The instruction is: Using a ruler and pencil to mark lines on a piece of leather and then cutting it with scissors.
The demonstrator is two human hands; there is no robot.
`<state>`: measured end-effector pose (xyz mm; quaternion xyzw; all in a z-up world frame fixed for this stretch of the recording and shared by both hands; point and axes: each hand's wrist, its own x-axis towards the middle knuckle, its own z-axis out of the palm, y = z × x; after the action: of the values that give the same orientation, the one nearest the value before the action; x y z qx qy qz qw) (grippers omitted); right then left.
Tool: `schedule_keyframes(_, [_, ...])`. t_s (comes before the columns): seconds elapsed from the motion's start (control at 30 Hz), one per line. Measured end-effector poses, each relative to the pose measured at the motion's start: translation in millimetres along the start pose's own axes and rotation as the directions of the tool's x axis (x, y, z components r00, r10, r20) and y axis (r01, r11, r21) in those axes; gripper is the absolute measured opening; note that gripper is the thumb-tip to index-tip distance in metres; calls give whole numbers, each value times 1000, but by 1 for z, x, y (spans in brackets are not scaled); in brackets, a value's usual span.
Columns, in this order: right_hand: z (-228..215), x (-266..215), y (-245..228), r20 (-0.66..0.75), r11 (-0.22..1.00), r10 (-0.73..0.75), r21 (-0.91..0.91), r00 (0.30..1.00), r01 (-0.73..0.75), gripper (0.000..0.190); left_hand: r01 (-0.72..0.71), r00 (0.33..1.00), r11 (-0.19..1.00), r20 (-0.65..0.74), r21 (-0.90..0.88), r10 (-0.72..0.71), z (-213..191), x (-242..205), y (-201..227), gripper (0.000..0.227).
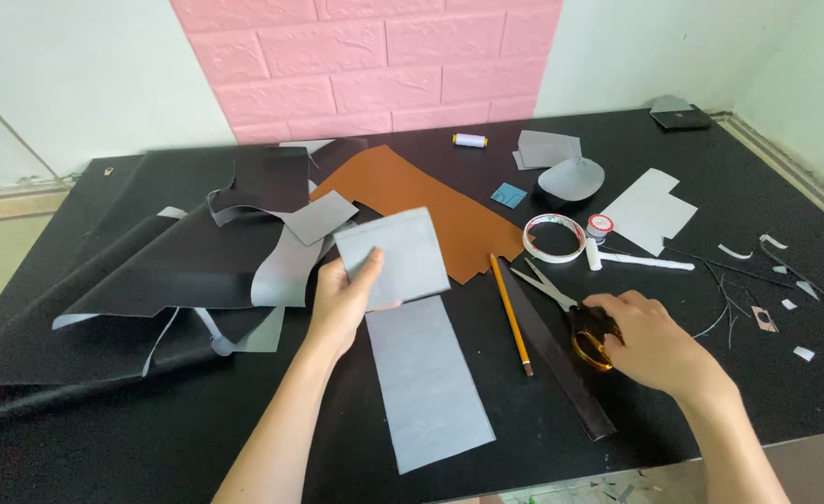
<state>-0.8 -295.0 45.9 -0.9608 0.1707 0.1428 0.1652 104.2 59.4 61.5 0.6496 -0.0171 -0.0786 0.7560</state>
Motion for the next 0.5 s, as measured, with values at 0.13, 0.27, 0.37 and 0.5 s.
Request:
schedule_keyframes(0.13, [11, 13, 5, -40, 998, -9, -57, 999, 6, 66, 30, 998, 999, -53, -38, -32, -8, 4, 0, 38])
schedule_keyframes(0.27, [7, 16, -2, -79, 995, 11, -99, 997, -19, 63, 81, 996, 997, -39, 9, -81, -6, 0, 7, 29])
schedule_keyframes(0.37, [-4, 0, -17, -70, 994, 51, -93, 996, -57, 56, 185, 981, 970, 25, 160, -192, -7, 2, -7, 34])
schedule_keyframes(0.5, [-6, -6, -21, -146, 997, 48, -49, 988, -56, 50, 162, 971, 915, 107, 370, -215, -1, 8, -16, 44])
